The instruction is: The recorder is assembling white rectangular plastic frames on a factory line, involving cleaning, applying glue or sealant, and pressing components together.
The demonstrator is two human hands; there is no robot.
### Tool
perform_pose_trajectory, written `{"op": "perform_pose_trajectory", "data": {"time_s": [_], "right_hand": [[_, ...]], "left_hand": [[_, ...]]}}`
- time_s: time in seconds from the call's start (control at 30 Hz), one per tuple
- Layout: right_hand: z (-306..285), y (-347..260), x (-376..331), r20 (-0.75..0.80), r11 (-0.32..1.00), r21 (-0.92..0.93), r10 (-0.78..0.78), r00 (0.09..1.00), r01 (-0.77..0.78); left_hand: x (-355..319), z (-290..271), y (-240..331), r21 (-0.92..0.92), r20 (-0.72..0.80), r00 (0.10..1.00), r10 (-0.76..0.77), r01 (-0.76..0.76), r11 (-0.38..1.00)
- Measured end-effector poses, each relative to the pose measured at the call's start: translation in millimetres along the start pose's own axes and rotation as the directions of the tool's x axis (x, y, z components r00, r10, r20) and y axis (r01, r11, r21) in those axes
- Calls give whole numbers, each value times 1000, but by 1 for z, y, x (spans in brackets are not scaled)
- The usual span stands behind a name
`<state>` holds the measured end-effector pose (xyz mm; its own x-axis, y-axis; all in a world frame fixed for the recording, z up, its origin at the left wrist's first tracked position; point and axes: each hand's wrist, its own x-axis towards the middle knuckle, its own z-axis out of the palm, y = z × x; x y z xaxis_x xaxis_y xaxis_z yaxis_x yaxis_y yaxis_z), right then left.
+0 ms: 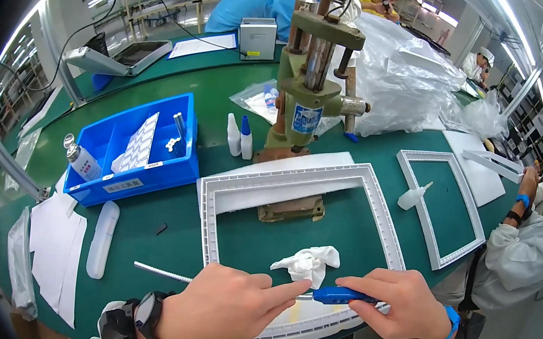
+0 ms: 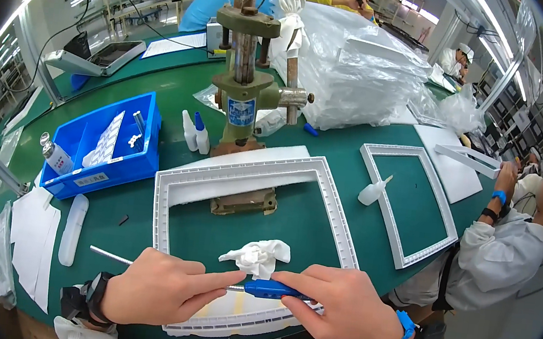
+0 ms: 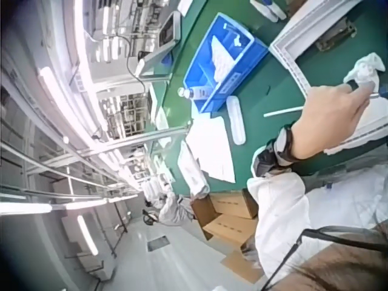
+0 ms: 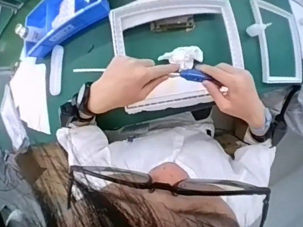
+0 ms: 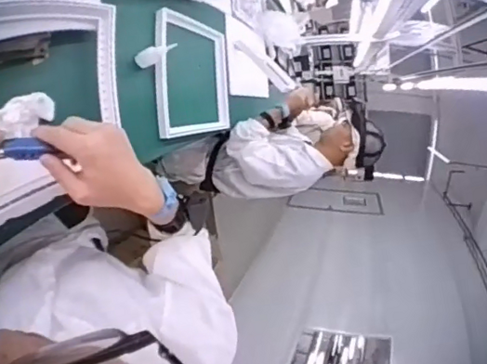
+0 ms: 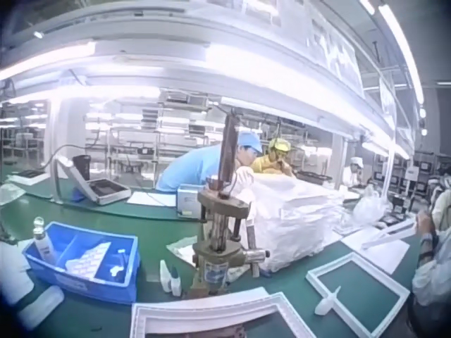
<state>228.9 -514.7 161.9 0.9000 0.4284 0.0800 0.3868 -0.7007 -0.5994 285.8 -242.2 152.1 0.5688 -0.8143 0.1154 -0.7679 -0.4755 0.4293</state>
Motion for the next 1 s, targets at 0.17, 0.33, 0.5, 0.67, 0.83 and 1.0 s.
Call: {"op": "perform_pose_trajectory", "data": {"time_s": [0.17, 0.33, 0.5, 0.67, 0.83, 1.0], "right_hand": [[-1, -7, -7, -120, 972, 225, 94, 988, -65], [27, -24, -26, 102, 598, 788, 112, 988, -149], [74, -41, -37, 334, 181, 912, 197, 922, -369], [87, -36, -36, 341, 50, 934, 176, 923, -354], [77, -35, -43, 310, 125, 934, 186, 933, -335], [72, -30, -42, 308, 182, 922, 193, 932, -342]], "left_hand": [[-7, -26, 11, -466, 88, 984, -155, 178, 867], [-35, -38, 32, -976, 186, 970, -159, 164, -143], [-12, 25, 40, -987, -126, 977, -170, -107, 116], [-1, 25, 43, -976, 13, 980, -199, 55, 210], [-8, -2, 14, -850, -222, 961, -167, -107, 516], [-4, -7, 14, -845, -97, 969, -227, 40, 533]]}}
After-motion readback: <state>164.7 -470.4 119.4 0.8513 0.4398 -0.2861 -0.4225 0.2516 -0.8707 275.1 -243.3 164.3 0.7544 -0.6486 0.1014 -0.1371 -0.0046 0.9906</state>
